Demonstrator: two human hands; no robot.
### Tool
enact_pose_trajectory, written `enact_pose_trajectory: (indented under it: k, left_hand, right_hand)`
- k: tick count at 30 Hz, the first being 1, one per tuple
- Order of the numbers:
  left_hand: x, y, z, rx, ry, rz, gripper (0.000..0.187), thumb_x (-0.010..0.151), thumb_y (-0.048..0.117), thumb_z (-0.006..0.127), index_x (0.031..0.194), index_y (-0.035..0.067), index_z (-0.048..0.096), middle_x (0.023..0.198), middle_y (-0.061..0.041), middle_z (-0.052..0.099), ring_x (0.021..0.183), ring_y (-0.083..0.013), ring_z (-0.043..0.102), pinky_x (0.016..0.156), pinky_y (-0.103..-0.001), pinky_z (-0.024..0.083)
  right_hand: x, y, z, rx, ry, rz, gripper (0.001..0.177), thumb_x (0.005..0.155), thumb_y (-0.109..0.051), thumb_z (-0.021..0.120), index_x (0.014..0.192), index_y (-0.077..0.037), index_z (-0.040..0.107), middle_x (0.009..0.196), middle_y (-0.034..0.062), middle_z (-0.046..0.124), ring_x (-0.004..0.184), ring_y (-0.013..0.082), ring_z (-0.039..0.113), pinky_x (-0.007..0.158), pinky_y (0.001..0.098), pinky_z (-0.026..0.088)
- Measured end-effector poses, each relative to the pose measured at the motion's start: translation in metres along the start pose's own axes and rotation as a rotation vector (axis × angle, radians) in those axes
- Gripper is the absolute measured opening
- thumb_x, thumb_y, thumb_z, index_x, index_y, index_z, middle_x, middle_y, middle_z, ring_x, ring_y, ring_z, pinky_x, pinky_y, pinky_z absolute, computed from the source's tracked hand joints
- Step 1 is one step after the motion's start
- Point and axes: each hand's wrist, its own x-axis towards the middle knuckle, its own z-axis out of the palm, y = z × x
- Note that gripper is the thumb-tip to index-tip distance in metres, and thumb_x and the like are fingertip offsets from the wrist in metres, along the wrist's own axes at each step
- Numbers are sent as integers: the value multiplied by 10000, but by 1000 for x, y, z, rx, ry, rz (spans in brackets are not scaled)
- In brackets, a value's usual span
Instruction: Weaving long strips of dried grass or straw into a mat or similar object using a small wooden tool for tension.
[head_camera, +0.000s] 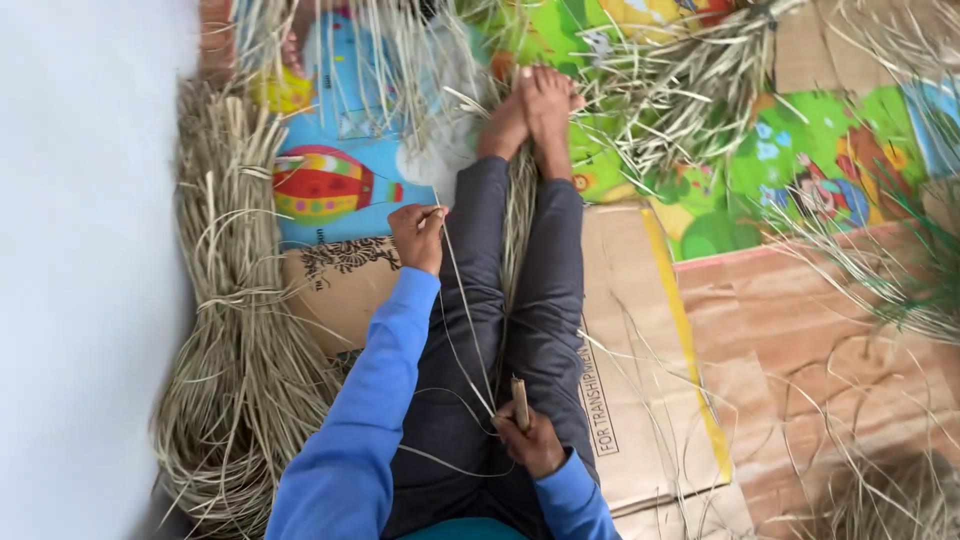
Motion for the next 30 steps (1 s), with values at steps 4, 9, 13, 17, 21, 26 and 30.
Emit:
enact_pose_trajectory:
  k: [4,9,13,17,21,26,30]
  left_hand:
    - [30,-5,-9,10,46,21,72,888,139,712,892,77,749,1121,-81,456,981,-181,450,869,-287,439]
    - [69,14,-22,-159,106,117,27,888,10,704,901,22,723,1060,-50,509,870,-121,458,796,-254,460]
    - [101,73,-50,-408,107,216,160,821,-23,640,827,96,748,854,-74,762,833,-188,705,881,-360,593]
    - [89,133,-77,-164,188,263,149,991,221,665,890,125,613,975,-30,629,964,-191,685,924,-365,564]
    - [10,172,-72,0,-28,297,304,1089,280,584,907,51,665,906,27,442,727,-77,338,670,-252,322]
    - [-84,178,-52,256,-195,565,27,1017,137,721,1024,117,739,994,-23,573,935,-231,591,930,-388,456]
    - [-121,133,-47,382,-433,767,88,978,218,758,1061,244,773,1058,9,568,1061,-254,569,965,-439,497]
  right_hand:
    - [7,12,-4,59,33,129,28,933,-26,685,914,-21,666,629,71,593,432,134,459,403,271,372]
    - [7,3,-4,131,55,218,52,918,-35,683,931,-4,643,639,108,585,418,155,446,380,275,355]
    - [6,-2,-4,60,25,220,45,922,-35,682,930,1,656,632,112,602,409,175,482,376,291,387]
    - [8,-11,0,42,61,180,65,929,-80,674,922,-17,660,646,98,614,408,163,489,382,285,397]
    - [11,-24,8,202,214,115,72,949,-74,629,922,-9,624,624,90,584,388,138,435,364,268,338]
    - [8,-23,11,292,324,-36,53,953,34,638,946,83,620,564,179,541,285,189,455,269,310,372]
    - [2,-50,18,381,256,-183,51,968,70,610,945,102,578,585,198,532,273,169,423,243,300,349]
